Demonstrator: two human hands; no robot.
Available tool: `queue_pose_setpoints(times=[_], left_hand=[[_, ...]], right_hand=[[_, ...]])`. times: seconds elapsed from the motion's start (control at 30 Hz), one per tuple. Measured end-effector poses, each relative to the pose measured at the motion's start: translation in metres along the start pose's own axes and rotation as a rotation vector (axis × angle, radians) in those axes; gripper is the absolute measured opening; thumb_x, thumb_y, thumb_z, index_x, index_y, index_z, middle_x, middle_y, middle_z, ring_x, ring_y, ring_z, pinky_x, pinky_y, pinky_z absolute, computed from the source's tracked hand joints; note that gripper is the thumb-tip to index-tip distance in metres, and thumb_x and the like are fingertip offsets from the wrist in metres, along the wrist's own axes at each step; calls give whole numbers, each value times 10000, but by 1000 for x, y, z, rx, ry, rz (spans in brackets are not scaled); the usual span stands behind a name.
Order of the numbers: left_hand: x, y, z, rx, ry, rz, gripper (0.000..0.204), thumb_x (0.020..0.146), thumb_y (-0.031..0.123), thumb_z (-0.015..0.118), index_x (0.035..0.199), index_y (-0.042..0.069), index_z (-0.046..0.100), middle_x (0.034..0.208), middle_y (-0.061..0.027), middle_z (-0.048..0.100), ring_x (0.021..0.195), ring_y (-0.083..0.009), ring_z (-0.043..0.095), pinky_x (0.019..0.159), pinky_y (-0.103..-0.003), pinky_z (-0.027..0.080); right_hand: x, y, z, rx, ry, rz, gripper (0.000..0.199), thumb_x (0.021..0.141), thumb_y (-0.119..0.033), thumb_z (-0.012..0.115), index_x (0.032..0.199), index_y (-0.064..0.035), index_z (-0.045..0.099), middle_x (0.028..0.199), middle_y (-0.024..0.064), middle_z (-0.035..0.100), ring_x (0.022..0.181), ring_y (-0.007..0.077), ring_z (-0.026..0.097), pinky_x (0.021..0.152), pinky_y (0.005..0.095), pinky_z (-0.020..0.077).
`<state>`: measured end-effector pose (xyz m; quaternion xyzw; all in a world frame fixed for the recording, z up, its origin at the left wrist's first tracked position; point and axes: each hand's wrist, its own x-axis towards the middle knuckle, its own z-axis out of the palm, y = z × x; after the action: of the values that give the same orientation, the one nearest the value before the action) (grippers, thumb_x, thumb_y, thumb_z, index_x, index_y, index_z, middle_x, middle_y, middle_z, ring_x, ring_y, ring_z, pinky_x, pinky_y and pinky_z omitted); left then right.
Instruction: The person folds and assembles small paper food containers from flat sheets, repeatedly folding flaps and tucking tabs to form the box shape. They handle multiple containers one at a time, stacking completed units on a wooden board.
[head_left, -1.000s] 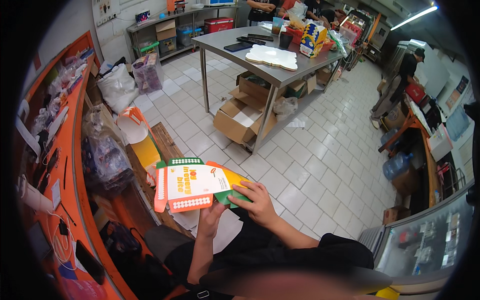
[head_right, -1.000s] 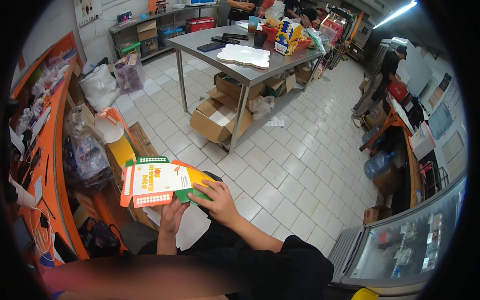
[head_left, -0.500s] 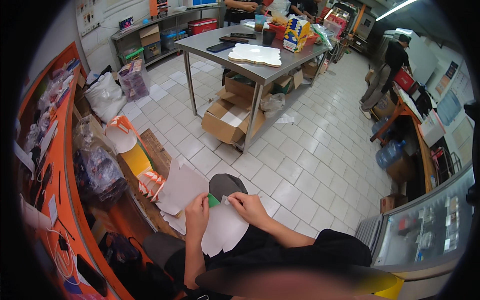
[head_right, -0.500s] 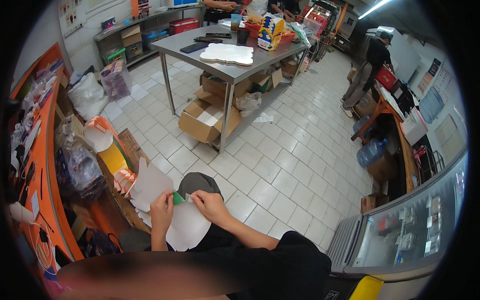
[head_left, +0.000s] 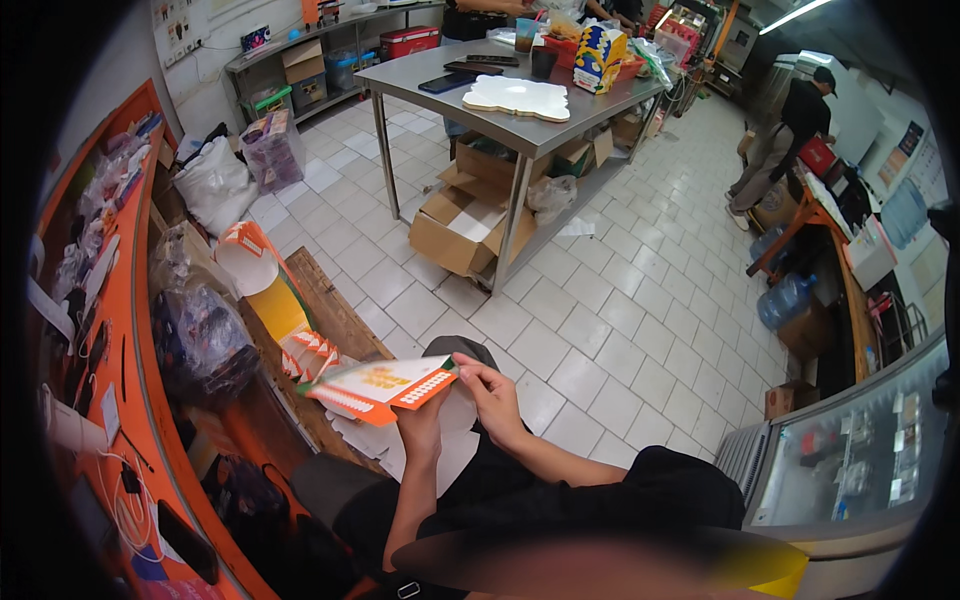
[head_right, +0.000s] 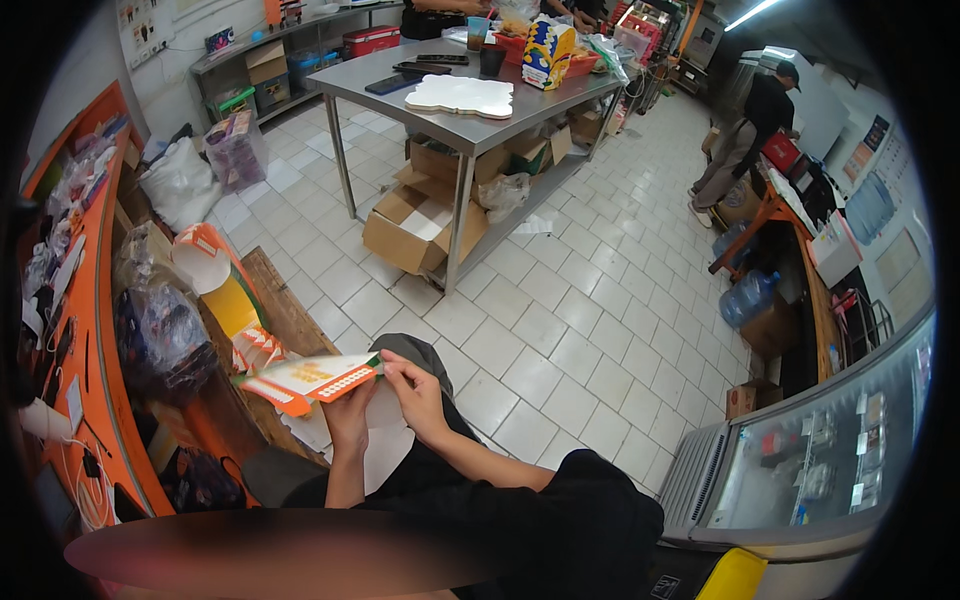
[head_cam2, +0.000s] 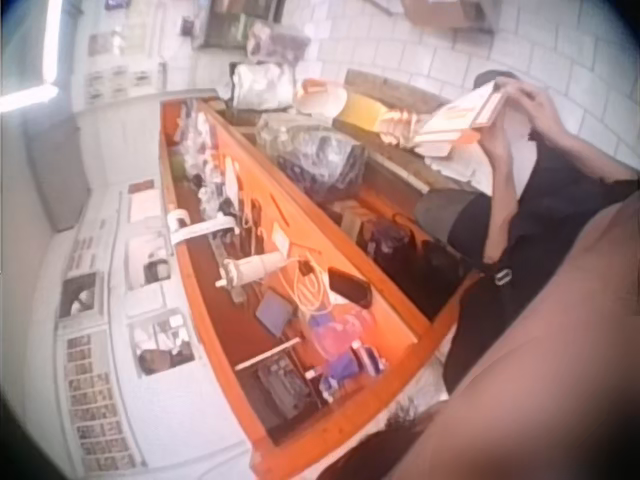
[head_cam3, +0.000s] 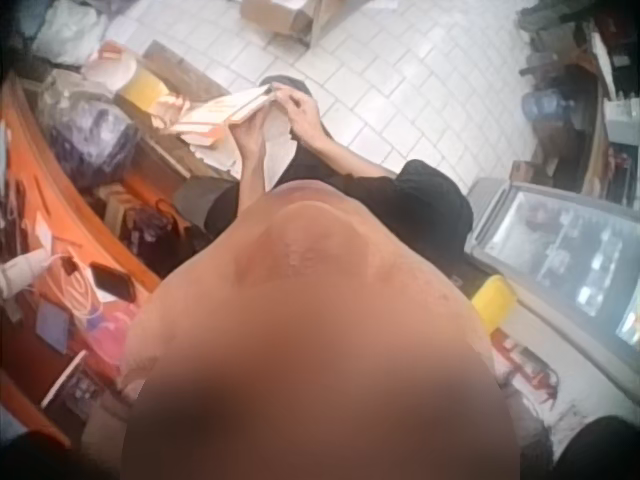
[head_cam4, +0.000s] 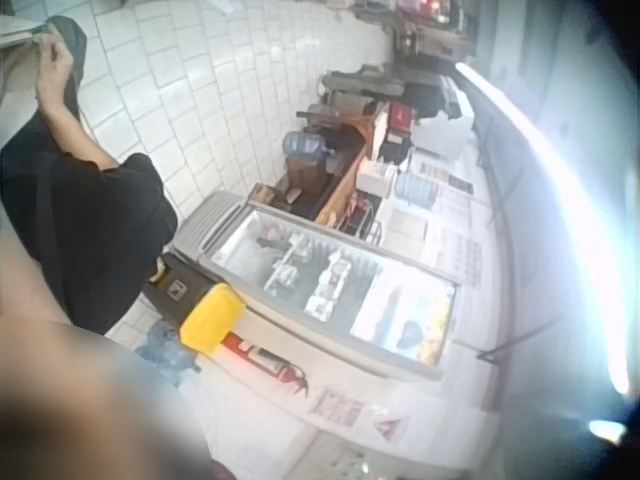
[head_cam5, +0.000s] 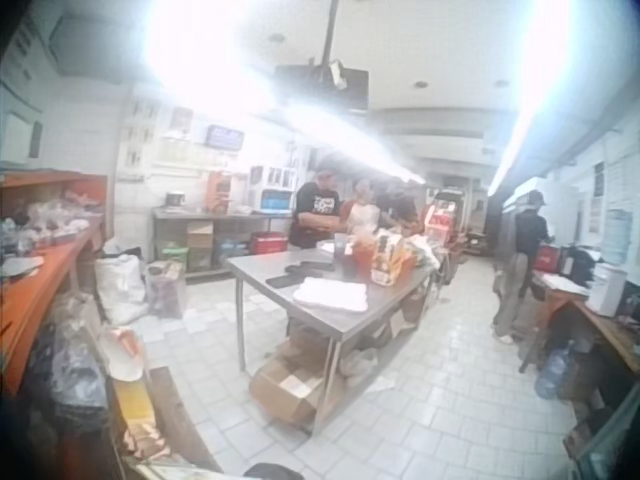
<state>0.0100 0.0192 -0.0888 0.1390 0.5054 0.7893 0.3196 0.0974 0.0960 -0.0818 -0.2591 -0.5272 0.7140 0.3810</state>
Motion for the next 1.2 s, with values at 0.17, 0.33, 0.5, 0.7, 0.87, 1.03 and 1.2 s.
queue_pose_setpoints(times=[0.17,0.33,0.5,0.7,0.87,1.03,1.2], left_hand=[[13,-16,-8,82,-55,102,401,810,76,660,1174,6,506,1136,-99,553,1037,-167,541,885,-303,439],[12,-48,-20,106,-81,178,387,847,142,626,1189,13,496,1153,-88,540,1061,-168,519,892,-312,429],[8,-35,-8,31,-152,122,371,848,116,629,1178,3,500,1136,-86,545,1053,-150,515,877,-290,430],[1,8,20,545,-193,277,270,839,108,635,1063,-21,555,1020,-102,598,949,-176,566,807,-316,455],[6,8,15,713,-113,376,238,791,126,679,963,-13,593,871,-117,624,813,-212,602,742,-320,470],[-5,-2,22,1337,-315,306,299,690,143,719,919,-1,590,792,-149,648,767,-268,651,649,-343,504],[-20,26,17,446,-446,294,403,807,188,653,1134,14,496,970,-101,635,898,-224,634,777,-340,516]], right_hand=[[3,-13,5,129,-18,104,258,913,-143,535,1080,39,608,1289,114,510,1040,121,535,886,253,423],[3,-14,0,414,-76,309,198,911,-128,529,1051,-2,590,1295,90,498,948,97,552,837,244,447],[16,6,-12,521,-311,276,129,822,10,591,919,-58,542,1101,30,547,911,118,554,819,254,454],[23,-4,-16,-179,-65,-80,709,674,-10,723,1262,-78,333,922,37,510,867,113,529,783,251,449],[26,-45,-27,-719,-393,-621,909,652,-149,767,1393,-75,246,1190,156,525,993,287,585,877,360,443],[21,-47,-10,-670,-500,-663,349,809,22,507,1132,-71,601,1128,121,612,977,264,616,847,316,489],[23,-55,-7,-703,-180,-731,419,771,22,548,1149,-148,608,1132,117,608,976,278,615,826,338,503]])
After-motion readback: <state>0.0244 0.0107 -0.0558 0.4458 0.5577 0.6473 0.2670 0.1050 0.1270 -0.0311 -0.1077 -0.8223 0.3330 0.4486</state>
